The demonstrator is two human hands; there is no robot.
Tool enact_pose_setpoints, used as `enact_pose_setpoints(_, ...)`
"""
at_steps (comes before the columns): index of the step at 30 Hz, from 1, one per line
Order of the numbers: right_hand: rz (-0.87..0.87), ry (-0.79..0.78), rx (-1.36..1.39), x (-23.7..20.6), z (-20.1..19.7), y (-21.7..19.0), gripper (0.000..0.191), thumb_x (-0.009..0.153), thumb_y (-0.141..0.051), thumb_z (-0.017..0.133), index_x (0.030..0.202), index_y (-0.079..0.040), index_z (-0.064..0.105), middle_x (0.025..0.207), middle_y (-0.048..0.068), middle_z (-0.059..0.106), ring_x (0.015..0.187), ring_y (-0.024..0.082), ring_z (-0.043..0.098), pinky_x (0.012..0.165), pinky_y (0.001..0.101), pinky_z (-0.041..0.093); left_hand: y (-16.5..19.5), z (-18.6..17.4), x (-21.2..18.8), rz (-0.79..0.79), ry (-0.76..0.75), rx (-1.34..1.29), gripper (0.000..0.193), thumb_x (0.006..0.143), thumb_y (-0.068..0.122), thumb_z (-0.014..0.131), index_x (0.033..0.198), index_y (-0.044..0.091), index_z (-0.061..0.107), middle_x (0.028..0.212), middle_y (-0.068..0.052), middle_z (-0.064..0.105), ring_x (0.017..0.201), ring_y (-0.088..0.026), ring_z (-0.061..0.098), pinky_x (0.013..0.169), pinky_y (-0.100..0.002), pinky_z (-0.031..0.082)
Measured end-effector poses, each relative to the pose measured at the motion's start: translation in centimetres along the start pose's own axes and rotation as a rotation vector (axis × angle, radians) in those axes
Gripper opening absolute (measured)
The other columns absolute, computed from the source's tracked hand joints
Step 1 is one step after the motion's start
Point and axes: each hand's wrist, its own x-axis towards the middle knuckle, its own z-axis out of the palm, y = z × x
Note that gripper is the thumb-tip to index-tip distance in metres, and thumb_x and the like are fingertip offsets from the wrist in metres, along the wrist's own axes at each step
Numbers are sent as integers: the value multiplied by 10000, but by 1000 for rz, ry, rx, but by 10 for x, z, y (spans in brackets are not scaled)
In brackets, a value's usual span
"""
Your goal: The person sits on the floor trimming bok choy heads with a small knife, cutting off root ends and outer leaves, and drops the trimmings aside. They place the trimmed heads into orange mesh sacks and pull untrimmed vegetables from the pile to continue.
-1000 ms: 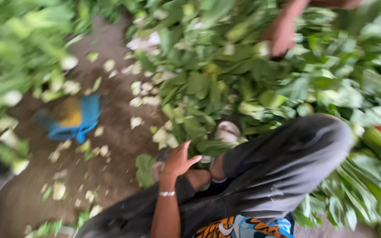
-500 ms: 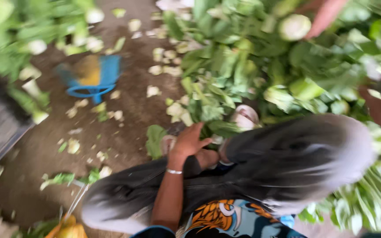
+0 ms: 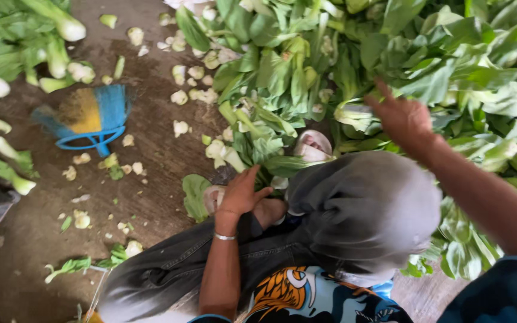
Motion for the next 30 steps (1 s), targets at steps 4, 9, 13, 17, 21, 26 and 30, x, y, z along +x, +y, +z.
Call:
enact_pose_setpoints(4,26,-94,-250,34,3,27,761,919,-100,566,1622,-209,298,1677,120,299,825,308,776,624,436,631,4,2,-1,-43,-36,-24,884,807,519,756,1499,67,444,1364,-252,586,1218,-459,564,1004,-511,471)
enact_pose_setpoints(9,-50,-92,-420,54,12,56,349,974,-242,617,1316,-182,585,1284,57,630,882,256,788,622,418,648,3,0,-3,-3,46,11,864,810,534,768,1453,41,471,1318,-230,614,1212,-440,577,984,-515,469)
enact_pose_setpoints(13,-74,78,-120,73,-11,70,538,862,-338,799,1284,-61,613,1185,164,688,911,290,757,783,443,617,3,-10,-2,59,141,-133,821,830,532,745,1451,56,497,1354,-210,613,1266,-411,580,1036,-477,474)
enact_pose_setpoints(17,-106,339,621,75,-64,38,749,767,-403,942,1284,42,631,1136,258,719,957,329,720,885,462,587,21,-29,-5,258,354,-499,855,915,519,737,1550,48,412,1504,-190,544,1400,-346,545,1165,-433,445)
enact_pose_setpoints(21,-189,280,699,38,-117,-48,891,701,-415,923,1416,28,630,1200,232,706,973,299,719,767,378,614,37,-55,-23,380,487,-790,921,915,446,783,1636,68,353,1656,-164,406,1553,-322,382,1258,-450,339)
enact_pose_setpoints(26,-462,55,1045,8,-126,-171,928,643,-374,905,1408,26,565,1255,179,716,1117,232,699,967,330,576,41,-73,-37,556,585,-881,1047,807,441,858,1639,84,332,1616,-124,436,1549,-284,397,1311,-442,313)
enact_pose_setpoints(30,-499,-231,1485,8,-103,-220,862,678,-230,905,1414,-1,518,1255,148,682,1097,194,687,954,324,570,35,-65,-33,592,445,-1124,1047,740,328,958,1578,53,393,1534,-110,531,1445,-224,496,1255,-405,404)
